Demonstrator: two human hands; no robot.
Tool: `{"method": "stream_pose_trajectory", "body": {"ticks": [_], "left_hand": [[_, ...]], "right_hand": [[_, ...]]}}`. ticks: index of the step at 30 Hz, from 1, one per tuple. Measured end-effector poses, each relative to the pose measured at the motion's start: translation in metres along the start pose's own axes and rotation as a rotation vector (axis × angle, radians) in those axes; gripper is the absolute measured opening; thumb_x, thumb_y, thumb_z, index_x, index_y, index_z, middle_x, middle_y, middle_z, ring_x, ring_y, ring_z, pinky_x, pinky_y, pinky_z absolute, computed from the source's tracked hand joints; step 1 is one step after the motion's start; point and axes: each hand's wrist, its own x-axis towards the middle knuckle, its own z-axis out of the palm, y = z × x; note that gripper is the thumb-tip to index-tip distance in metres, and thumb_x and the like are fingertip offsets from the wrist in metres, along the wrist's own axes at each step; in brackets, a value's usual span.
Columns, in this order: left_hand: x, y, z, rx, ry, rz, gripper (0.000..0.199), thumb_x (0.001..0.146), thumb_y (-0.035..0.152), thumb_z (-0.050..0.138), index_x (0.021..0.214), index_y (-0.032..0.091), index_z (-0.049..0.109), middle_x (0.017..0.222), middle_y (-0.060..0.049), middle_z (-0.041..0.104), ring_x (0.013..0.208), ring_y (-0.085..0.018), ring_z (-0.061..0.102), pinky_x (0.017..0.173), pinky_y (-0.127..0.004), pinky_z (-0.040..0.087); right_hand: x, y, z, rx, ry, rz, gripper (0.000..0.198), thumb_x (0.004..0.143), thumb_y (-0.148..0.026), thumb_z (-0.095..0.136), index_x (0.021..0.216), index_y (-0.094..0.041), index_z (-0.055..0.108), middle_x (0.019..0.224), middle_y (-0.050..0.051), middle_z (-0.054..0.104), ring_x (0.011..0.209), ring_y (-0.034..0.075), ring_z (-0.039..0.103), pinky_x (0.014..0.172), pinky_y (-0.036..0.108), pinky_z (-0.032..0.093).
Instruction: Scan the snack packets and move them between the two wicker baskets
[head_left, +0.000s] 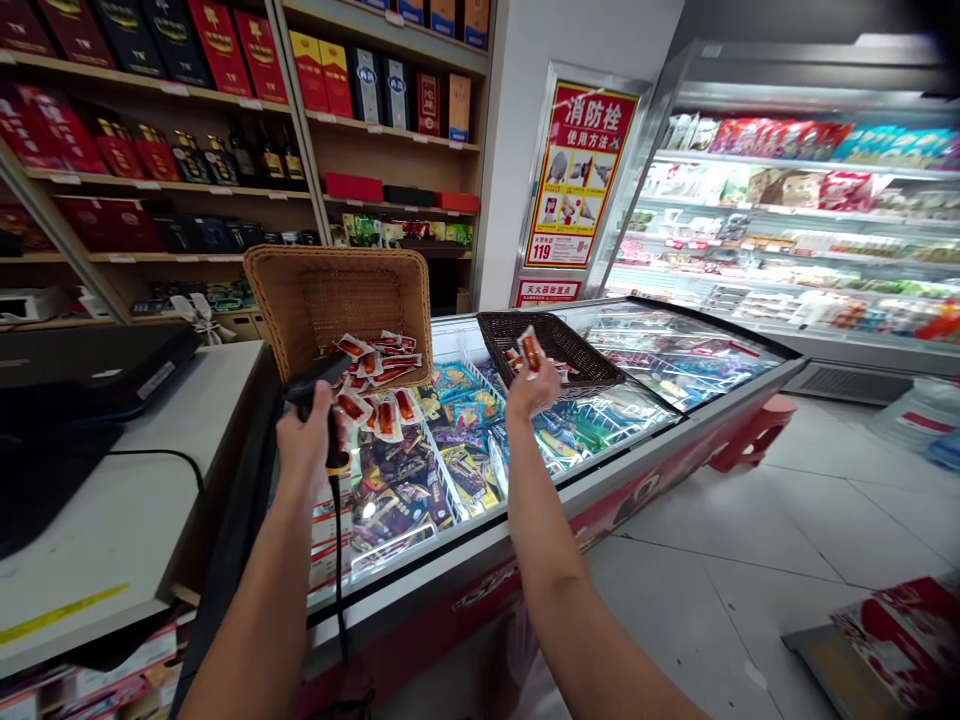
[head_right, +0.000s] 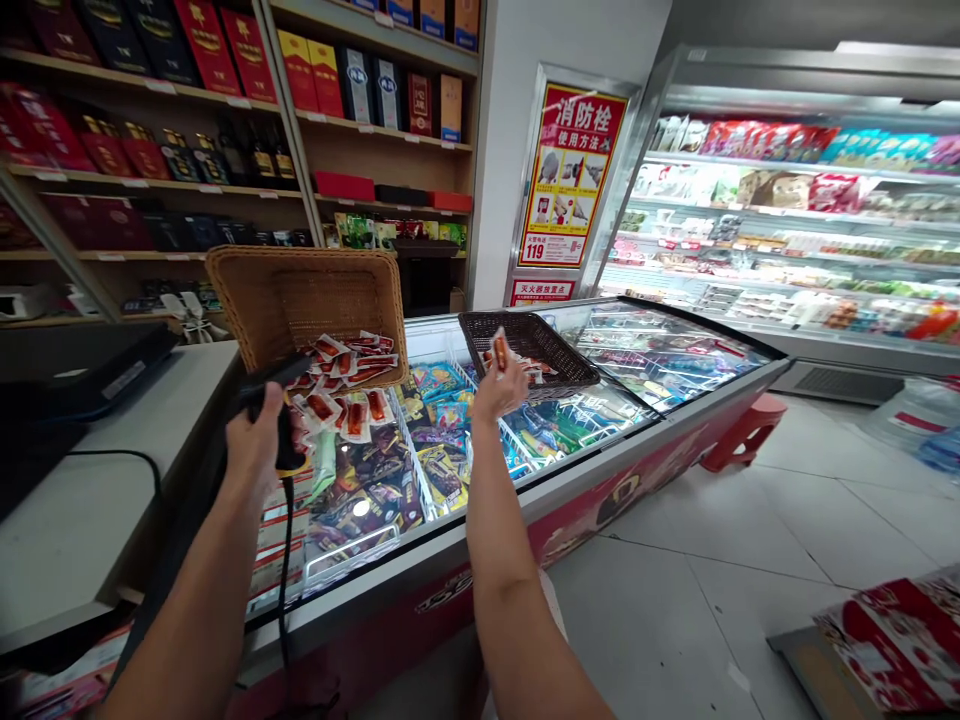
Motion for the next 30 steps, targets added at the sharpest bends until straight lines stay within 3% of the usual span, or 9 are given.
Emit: {"method": "stream_pose_trajectory", "body": {"ticks": [4,7,9,12,15,18,23,26,30], "left_hand": [[0.018,0.013,-0.028,-0.109,0.177,-0.04,0.054,0.074,0.069,0.075,0.082,0.019,0.056,0.055,0.006,0.051,0.046,-0.01,0.048,0.044,-0.023,0.042],[0.026,0.015,-0.043,-0.146,0.293,-0.015,0.056,0.076,0.072,0.072,0.08,0.019,0.054,0.055,0.005,0.05,0.044,-0.009,0.044,0.04,-0.022,0.037],[0.029,0.013,-0.048,-0.177,0.311,-0.003,0.057,0.075,0.074,0.072,0.078,0.02,0.053,0.056,0.005,0.05,0.043,-0.009,0.044,0.038,-0.022,0.035],[0.03,0.009,-0.048,-0.208,0.287,-0.002,0.059,0.071,0.075,0.075,0.078,0.02,0.053,0.056,0.004,0.052,0.043,-0.008,0.045,0.039,-0.022,0.035],[0.029,0.006,-0.042,-0.211,0.255,-0.008,0.061,0.069,0.077,0.074,0.08,0.02,0.054,0.055,0.005,0.051,0.042,-0.009,0.044,0.039,-0.023,0.035],[0.024,0.005,-0.034,-0.189,0.215,-0.023,0.063,0.066,0.077,0.075,0.081,0.02,0.055,0.055,0.006,0.05,0.043,-0.01,0.046,0.04,-0.023,0.036],[0.013,0.004,-0.019,-0.078,0.103,0.002,0.057,0.07,0.074,0.074,0.081,0.021,0.055,0.054,0.004,0.05,0.042,-0.011,0.046,0.039,-0.024,0.036],[0.005,-0.003,-0.011,0.043,-0.021,0.062,0.053,0.075,0.072,0.07,0.075,0.021,0.054,0.052,0.003,0.051,0.039,-0.012,0.045,0.039,-0.025,0.036],[-0.006,-0.014,0.0,0.216,-0.281,0.125,0.053,0.08,0.072,0.065,0.068,0.021,0.053,0.05,0.001,0.054,0.04,-0.012,0.047,0.041,-0.025,0.035]], "right_hand": [[0.02,0.015,-0.015,-0.079,0.074,0.037,0.026,0.095,-0.021,0.06,0.118,-0.014,0.071,0.141,0.024,0.059,0.137,0.036,0.04,0.117,0.056,0.018],[-0.002,0.003,-0.007,-0.08,0.052,-0.075,0.029,0.099,-0.022,0.054,0.121,-0.014,0.07,0.159,0.023,0.038,0.147,0.037,0.024,0.118,0.056,0.012],[-0.035,-0.011,0.006,-0.11,-0.145,-0.176,0.029,0.1,-0.022,0.052,0.12,-0.013,0.071,0.154,0.024,0.044,0.144,0.036,0.03,0.118,0.055,0.018],[-0.096,-0.03,0.027,-0.156,-0.633,-0.315,0.027,0.097,-0.033,0.062,0.111,-0.013,0.074,0.142,0.022,0.055,0.133,0.037,0.044,0.114,0.056,0.029],[-0.14,-0.039,0.039,-0.284,-0.855,-0.319,0.039,0.095,-0.048,0.062,0.105,-0.012,0.075,0.141,0.025,0.055,0.134,0.041,0.045,0.114,0.057,0.03],[-0.153,-0.038,0.04,-0.39,-0.964,-0.318,0.042,0.092,-0.048,0.066,0.112,-0.011,0.073,0.14,0.024,0.058,0.133,0.04,0.046,0.113,0.053,0.034],[-0.141,-0.034,0.041,-0.295,-0.999,-0.187,0.028,0.098,-0.027,0.055,0.121,-0.016,0.064,0.113,0.012,0.072,0.11,0.028,0.063,0.093,0.037,0.046],[-0.13,-0.035,0.041,-0.119,-0.882,-0.16,0.024,0.098,-0.027,0.053,0.118,-0.017,0.061,0.109,0.01,0.072,0.099,0.024,0.065,0.085,0.032,0.047],[-0.114,-0.038,0.036,0.075,-0.708,-0.231,0.018,0.097,-0.03,0.053,0.11,-0.019,0.06,0.106,0.008,0.071,0.096,0.023,0.064,0.088,0.033,0.047]]}}
